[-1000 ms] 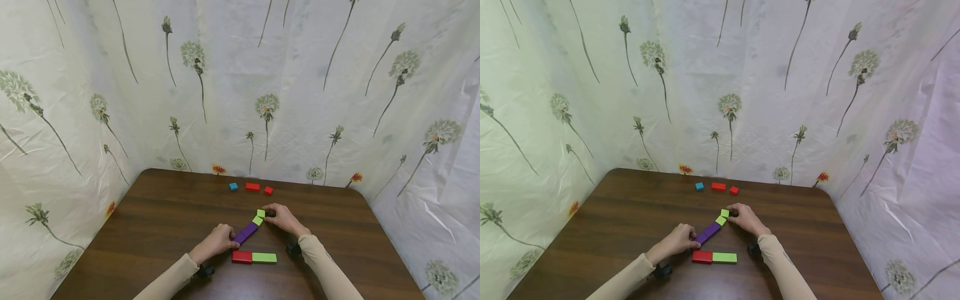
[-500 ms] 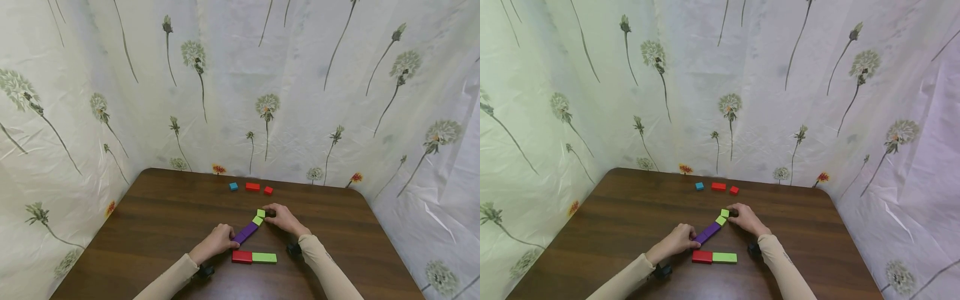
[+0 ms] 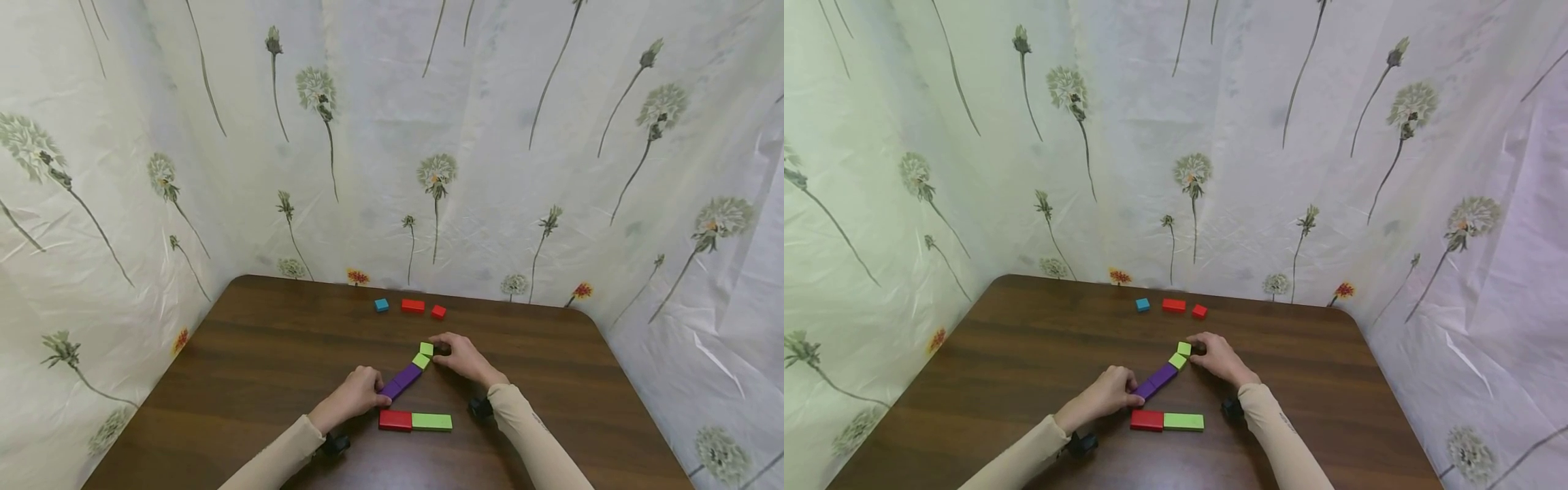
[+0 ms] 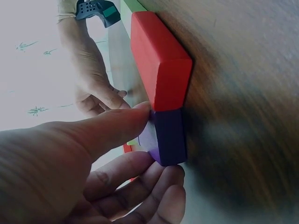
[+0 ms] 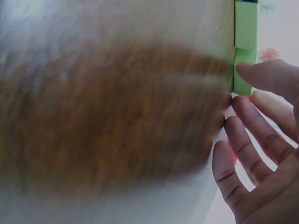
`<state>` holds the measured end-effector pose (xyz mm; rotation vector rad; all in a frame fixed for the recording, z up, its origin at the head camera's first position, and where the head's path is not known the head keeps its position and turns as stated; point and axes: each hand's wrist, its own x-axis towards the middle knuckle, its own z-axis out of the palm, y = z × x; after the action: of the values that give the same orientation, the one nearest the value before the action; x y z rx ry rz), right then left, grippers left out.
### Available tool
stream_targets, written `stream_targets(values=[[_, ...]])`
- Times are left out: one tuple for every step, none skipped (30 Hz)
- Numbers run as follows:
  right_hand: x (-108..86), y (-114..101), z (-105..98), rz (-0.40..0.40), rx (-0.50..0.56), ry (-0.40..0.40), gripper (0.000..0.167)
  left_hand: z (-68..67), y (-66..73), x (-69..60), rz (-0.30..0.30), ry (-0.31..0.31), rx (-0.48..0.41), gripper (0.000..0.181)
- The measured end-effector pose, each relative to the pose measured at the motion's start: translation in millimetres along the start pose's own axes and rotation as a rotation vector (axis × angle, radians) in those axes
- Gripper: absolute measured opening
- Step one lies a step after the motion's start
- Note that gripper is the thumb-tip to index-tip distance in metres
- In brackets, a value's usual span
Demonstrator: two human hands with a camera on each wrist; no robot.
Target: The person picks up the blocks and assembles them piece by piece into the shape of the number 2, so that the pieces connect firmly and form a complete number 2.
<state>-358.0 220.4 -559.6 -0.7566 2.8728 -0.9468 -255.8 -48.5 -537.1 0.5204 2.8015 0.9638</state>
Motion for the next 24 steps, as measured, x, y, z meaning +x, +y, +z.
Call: stream_targets(values=[[0.4, 0.0, 0.4, 0.000, 0.000, 0.000, 0.040, 0.0, 0.0, 0.1, 0.000, -0.001, -0.001, 0.022], [0.6, 0.0, 0.9, 0.004, 0.001, 0.000, 0.040, 0.1, -0.1, 0.1, 0.000, 0.000, -0.005, 0.022], [0.8, -0.1, 1.3, 0.008, 0.003, 0.000, 0.041, 0.4, -0.2, 0.1, 0.001, 0.001, -0.005, 0.022], [1.2, 0.0, 1.9, 0.006, 0.000, 0.002, 0.041, 0.6, -0.2, 0.0, 0.003, 0.003, -0.007, 0.022], [1.5, 0.2, 2.2, 0.005, -0.002, 0.002, 0.041, 0.8, -0.2, -0.1, 0.003, 0.004, -0.008, 0.022], [1.7, 0.1, 2.5, 0.005, -0.004, 0.004, 0.041, 1.0, -0.2, -0.2, 0.003, 0.003, -0.009, 0.022], [2.0, 0.2, 2.8, 0.003, -0.007, 0.004, 0.041, 0.9, 0.0, -0.4, 0.002, 0.002, -0.012, 0.022], [2.1, 0.0, 2.9, 0.002, -0.006, 0.004, 0.040, 0.9, 0.1, -0.5, 0.002, 0.002, -0.015, 0.022], [2.2, -0.3, 3.0, 0.000, -0.006, 0.003, 0.040, 0.8, 0.1, -0.4, 0.000, 0.000, -0.016, 0.022], [2.3, -0.5, 3.1, -0.003, -0.008, 0.001, 0.040, 0.4, 0.4, -0.5, -0.001, -0.002, -0.018, 0.022], [2.2, -1.0, 2.7, -0.003, -0.008, -0.002, 0.040, 0.2, 0.4, -0.2, -0.003, -0.004, -0.019, 0.022], [2.1, -1.8, 2.3, -0.003, -0.006, -0.005, 0.040, 0.1, 0.3, 0.0, -0.002, -0.003, -0.020, 0.022], [2.2, -2.3, 1.9, -0.004, -0.005, -0.009, 0.040, -0.3, 0.4, 0.1, -0.003, -0.002, -0.021, 0.022], [2.0, -2.9, 1.2, -0.004, -0.004, -0.013, 0.041, -0.4, 0.3, 0.4, 0.000, 0.000, -0.021, 0.022], [1.9, -3.5, 0.5, -0.005, -0.005, -0.016, 0.041, -0.7, 0.4, 0.7, -0.003, -0.001, -0.021, 0.022], [1.8, -4.0, -0.2, -0.004, -0.005, -0.020, 0.041, -0.9, 0.4, 0.8, -0.005, -0.002, -0.022, 0.022], [1.5, -4.4, -1.1, -0.002, -0.001, -0.025, 0.042, -0.8, 0.1, 1.1, -0.004, -0.001, -0.021, 0.022], [1.1, -4.7, -1.8, 0.003, 0.002, -0.032, 0.042, -0.9, 0.1, 1.1, -0.005, -0.002, -0.023, 0.022], [0.8, -4.5, -2.4, 0.003, -0.001, -0.036, 0.043, -1.0, 0.1, 0.9, -0.007, -0.004, -0.023, 0.022], [0.5, -4.4, -3.1, 0.002, -0.003, -0.040, 0.043, -1.1, 0.0, 0.7, -0.007, -0.008, -0.027, 0.022], [0.3, -4.3, -3.7, 0.000, -0.006, -0.044, 0.044, -1.2, 0.0, 0.4, -0.008, -0.011, -0.031, 0.022], [0.1, -3.9, -4.3, -0.011, -0.013, -0.045, 0.044, -1.3, 0.1, -0.1, -0.005, -0.012, -0.034, 0.022], [0.0, -3.7, -4.6, -0.022, -0.017, -0.045, 0.044, -1.5, 0.2, -0.6, -0.003, -0.013, -0.039, 0.022], [0.2, -3.4, -4.6, -0.034, -0.026, -0.045, 0.045, -1.8, 0.5, -1.2, -0.003, -0.014, -0.043, 0.022]])
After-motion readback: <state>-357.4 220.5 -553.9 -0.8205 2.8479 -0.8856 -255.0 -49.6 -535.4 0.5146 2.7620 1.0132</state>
